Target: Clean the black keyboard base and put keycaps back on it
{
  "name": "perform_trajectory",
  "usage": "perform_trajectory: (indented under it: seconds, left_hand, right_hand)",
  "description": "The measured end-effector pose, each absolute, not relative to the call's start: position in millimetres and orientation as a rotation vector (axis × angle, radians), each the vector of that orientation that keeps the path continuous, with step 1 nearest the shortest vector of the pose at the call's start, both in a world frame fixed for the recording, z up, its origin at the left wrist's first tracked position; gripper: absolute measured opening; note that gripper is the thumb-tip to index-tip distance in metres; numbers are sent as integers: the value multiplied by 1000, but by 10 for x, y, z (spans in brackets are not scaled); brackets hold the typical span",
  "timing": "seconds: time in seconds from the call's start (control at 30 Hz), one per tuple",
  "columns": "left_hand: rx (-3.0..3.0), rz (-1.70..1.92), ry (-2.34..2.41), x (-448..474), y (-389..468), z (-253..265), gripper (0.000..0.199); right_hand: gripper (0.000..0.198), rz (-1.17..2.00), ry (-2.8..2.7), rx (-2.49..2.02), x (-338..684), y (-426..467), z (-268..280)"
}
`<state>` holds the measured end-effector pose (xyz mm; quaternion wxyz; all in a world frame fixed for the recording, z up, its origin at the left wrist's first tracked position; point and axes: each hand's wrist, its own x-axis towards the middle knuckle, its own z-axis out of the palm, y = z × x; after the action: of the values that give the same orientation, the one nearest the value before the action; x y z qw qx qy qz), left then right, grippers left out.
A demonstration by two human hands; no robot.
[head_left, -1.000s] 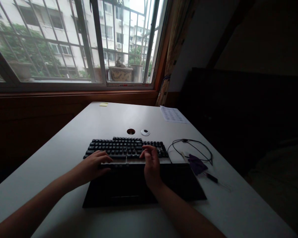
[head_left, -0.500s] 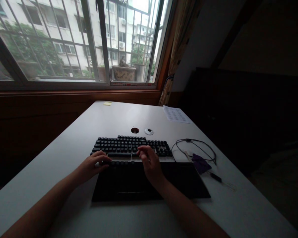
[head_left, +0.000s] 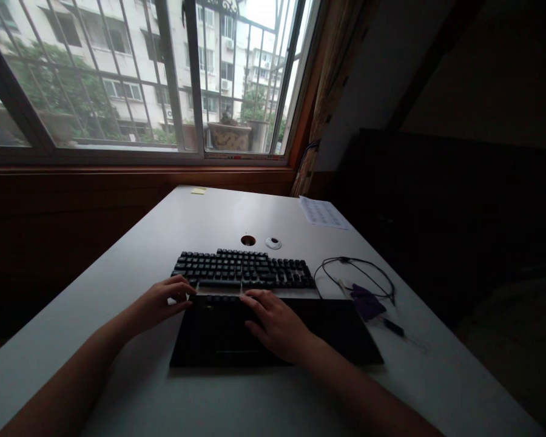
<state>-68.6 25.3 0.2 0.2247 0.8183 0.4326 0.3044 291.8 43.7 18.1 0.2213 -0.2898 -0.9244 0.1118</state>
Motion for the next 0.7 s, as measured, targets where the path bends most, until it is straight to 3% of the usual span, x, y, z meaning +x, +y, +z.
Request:
perform_trajectory:
  seconds: [0.7]
  left_hand:
    - [2225, 778, 1295, -760, 284, -88, 16]
  right_hand:
    - [46, 282, -2536, -825, 2915, 451, 58]
